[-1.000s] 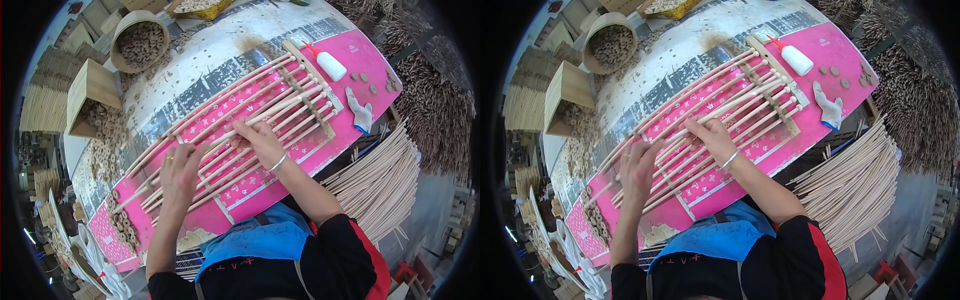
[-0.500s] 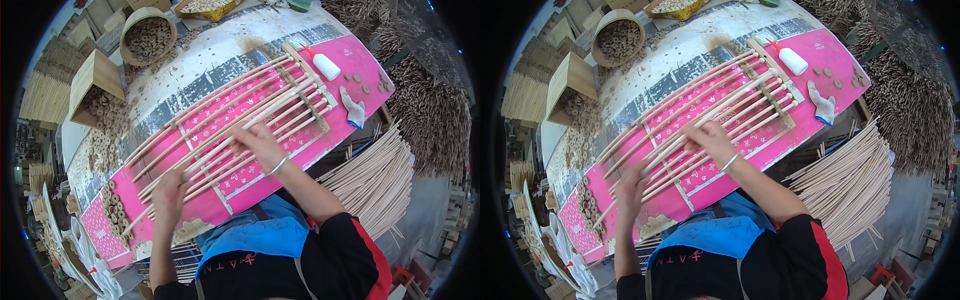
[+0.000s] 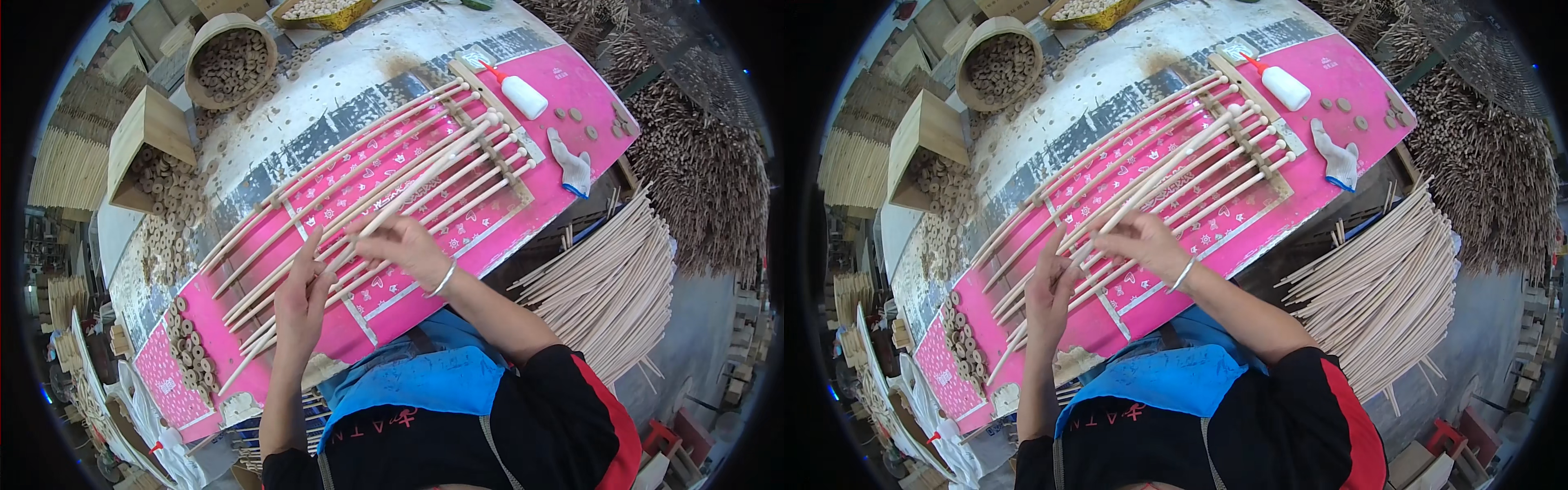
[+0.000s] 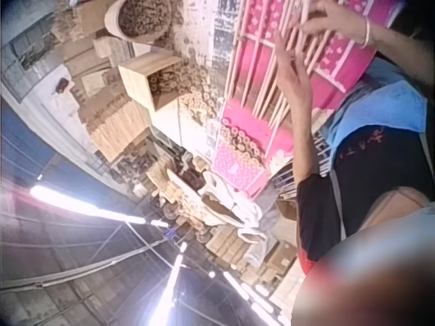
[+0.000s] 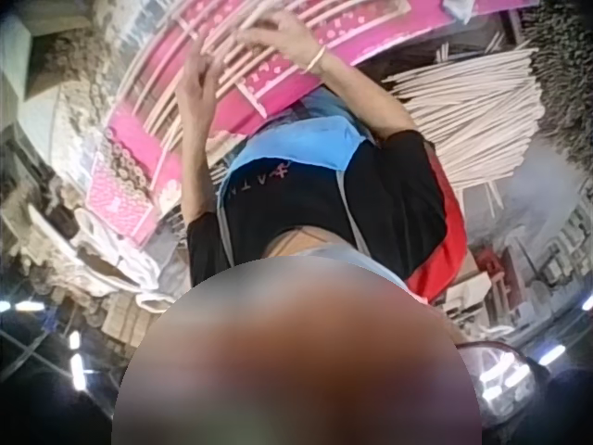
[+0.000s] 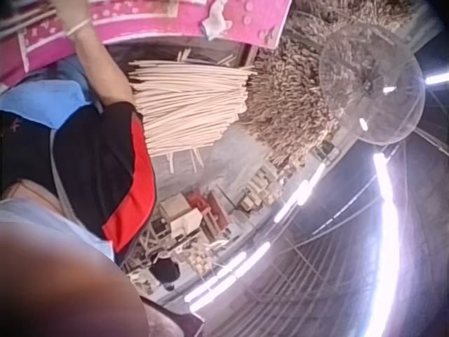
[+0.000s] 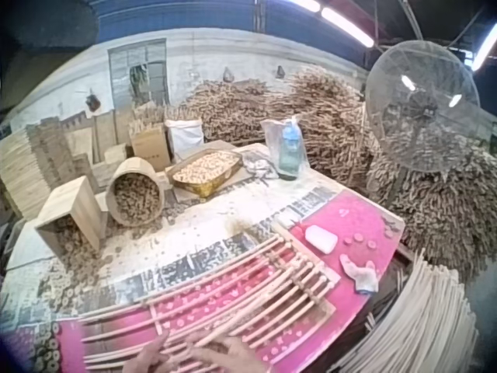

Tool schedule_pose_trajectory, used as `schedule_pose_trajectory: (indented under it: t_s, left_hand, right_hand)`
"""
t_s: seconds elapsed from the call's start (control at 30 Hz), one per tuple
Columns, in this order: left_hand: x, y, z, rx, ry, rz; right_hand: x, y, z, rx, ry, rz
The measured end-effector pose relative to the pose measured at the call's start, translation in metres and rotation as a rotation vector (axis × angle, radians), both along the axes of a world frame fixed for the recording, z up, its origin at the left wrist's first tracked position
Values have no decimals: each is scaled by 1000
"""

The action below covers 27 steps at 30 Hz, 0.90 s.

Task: Assembling wooden lattice structures by inserting dowels into circular wooden connectors and applying glue.

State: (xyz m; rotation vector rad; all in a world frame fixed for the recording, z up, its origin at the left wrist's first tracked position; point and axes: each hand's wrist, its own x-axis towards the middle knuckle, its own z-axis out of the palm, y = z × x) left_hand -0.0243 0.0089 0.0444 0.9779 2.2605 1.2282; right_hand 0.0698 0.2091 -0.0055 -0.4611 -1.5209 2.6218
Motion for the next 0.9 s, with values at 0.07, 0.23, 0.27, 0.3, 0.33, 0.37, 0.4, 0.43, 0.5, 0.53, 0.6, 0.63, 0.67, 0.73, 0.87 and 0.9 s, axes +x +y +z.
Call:
schedule_pose_trajectory:
  t_s: [0.07, 0.23, 0.27, 0.3, 0.33, 0.37, 0.4, 0.43, 0.5, 0.53, 0.6, 0.63, 0.67, 0.73, 0.87, 0.9]
  left_hand:
    - [-2, -10, 3, 32, -94, 27]
    - [-11, -32, 2, 4, -183, 21]
    - [-11, -35, 1, -4, -227, 28]
    - [-12, -37, 1, -36, -271, 50]
    - [-11, -39, 0, -14, -271, 33]
    - [-10, -40, -1, 11, -260, 63]
    - [-10, -41, -1, 35, -249, 95]
    - [-11, -42, 0, 33, -247, 93]
    - [-12, -42, -1, -14, -229, 77]
    - [-13, -42, -1, -14, -237, 63]
    - [-14, -40, -2, -23, -202, 42]
    - [-15, -40, -2, -10, -196, 37]
    - [-15, -39, -3, -16, -205, 45]
    - [-15, -36, -3, -25, -216, 46]
    - [-16, -34, -3, -26, -201, 41]
    - [-17, -33, -4, -25, -195, 36]
  right_hand:
    - [2, 17, 1, -4, 69, -113]
    - [11, 71, 5, 62, 116, -218]
    - [12, 77, 5, 65, 83, -226]
    - [12, 82, 6, 79, 96, -241]
    - [12, 85, 6, 93, 122, -267]
    - [12, 86, 6, 99, 119, -280]
    - [12, 88, 6, 99, 95, -280]
    - [12, 90, 6, 108, 61, -273]
    - [13, 94, 4, 116, 25, -268]
    - [15, 95, 4, 120, -28, -237]
    - [18, 96, 2, 122, -82, -207]
    - [21, 94, 2, 52, -43, -217]
    - [23, 92, 1, -26, 23, -220]
    - [24, 91, 0, -2, 14, -220]
    - [24, 96, -1, 98, -55, -236]
    - [24, 97, -1, 170, -122, -252]
